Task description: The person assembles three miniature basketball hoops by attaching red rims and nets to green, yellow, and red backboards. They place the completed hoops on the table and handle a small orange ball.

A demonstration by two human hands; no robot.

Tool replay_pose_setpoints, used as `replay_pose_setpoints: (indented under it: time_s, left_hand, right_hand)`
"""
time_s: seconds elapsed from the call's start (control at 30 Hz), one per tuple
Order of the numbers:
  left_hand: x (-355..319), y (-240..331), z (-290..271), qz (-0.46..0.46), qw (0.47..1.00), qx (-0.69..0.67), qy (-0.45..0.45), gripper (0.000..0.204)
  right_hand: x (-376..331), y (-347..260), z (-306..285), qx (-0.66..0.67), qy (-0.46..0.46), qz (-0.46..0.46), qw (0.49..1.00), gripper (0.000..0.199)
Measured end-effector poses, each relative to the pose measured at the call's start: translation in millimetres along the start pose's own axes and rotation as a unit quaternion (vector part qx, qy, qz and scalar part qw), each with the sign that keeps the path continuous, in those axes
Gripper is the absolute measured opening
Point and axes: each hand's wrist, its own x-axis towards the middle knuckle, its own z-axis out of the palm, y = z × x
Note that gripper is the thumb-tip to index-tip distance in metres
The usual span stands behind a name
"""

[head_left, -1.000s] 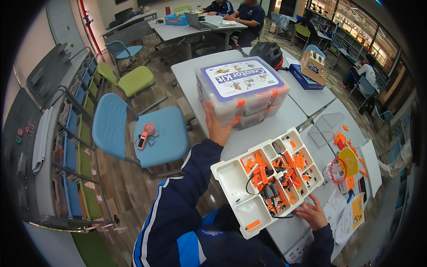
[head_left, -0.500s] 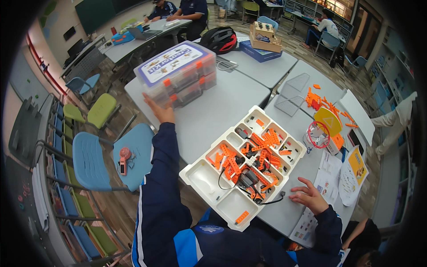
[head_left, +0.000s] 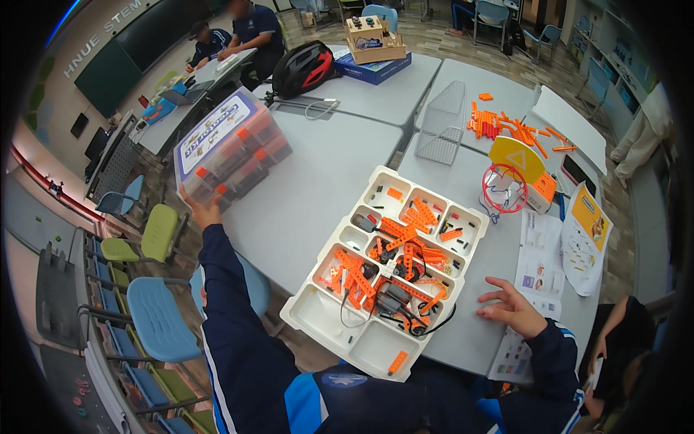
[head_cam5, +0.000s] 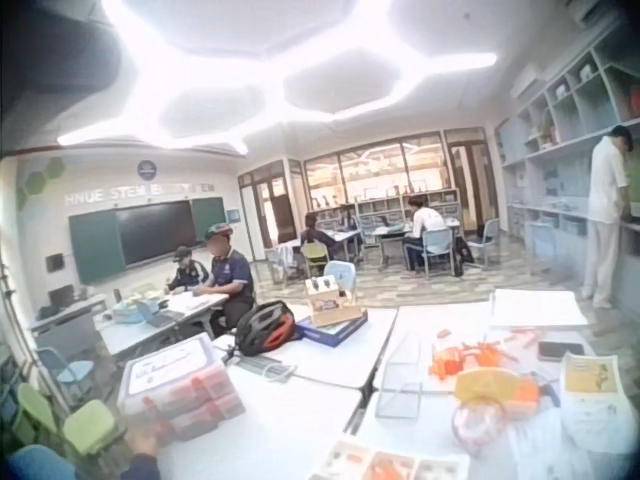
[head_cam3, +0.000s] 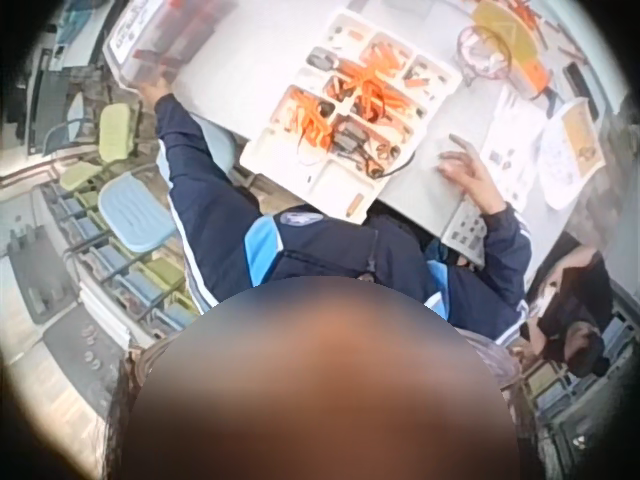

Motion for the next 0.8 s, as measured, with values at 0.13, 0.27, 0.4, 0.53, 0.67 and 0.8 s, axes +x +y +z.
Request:
replay_pose_setpoints:
  time_s: [0.13,0.27,0.4,0.53,0.67,0.8]
  left_hand:
    - [-6.7,4.4,1.8,0.009,0.999,0.037,0.025,0.112]
    - [-7.5,3.9,2.7,0.059,0.997,0.031,0.044,0.110]
    - [-8.4,-1.4,1.0,0.086,0.995,0.019,0.041,0.109]
    - [-11.6,1.9,-4.3,0.052,0.997,0.054,0.020,0.108]
    - [-27.0,31.8,7.1,0.130,0.976,0.042,0.167,0.101]
    - [-57.6,82.0,36.0,0.357,0.893,0.274,0.014,0.086]
  right_hand:
    - [-4.1,6.0,-1.1,0.003,0.002,-0.002,1.000,0.068]
    - [-9.9,9.8,-5.4,0.016,-0.006,0.002,1.000,0.067]
    - [-8.1,8.3,-11.0,0.018,-0.018,0.005,1.000,0.067]
    - [-5.0,7.0,-14.4,0.008,-0.029,0.012,0.999,0.066]
    - [-5.7,6.3,-14.9,0.012,-0.029,0.006,0.999,0.066]
    - [-8.7,-1.4,-9.9,-0.009,-0.017,0.010,1.000,0.065]
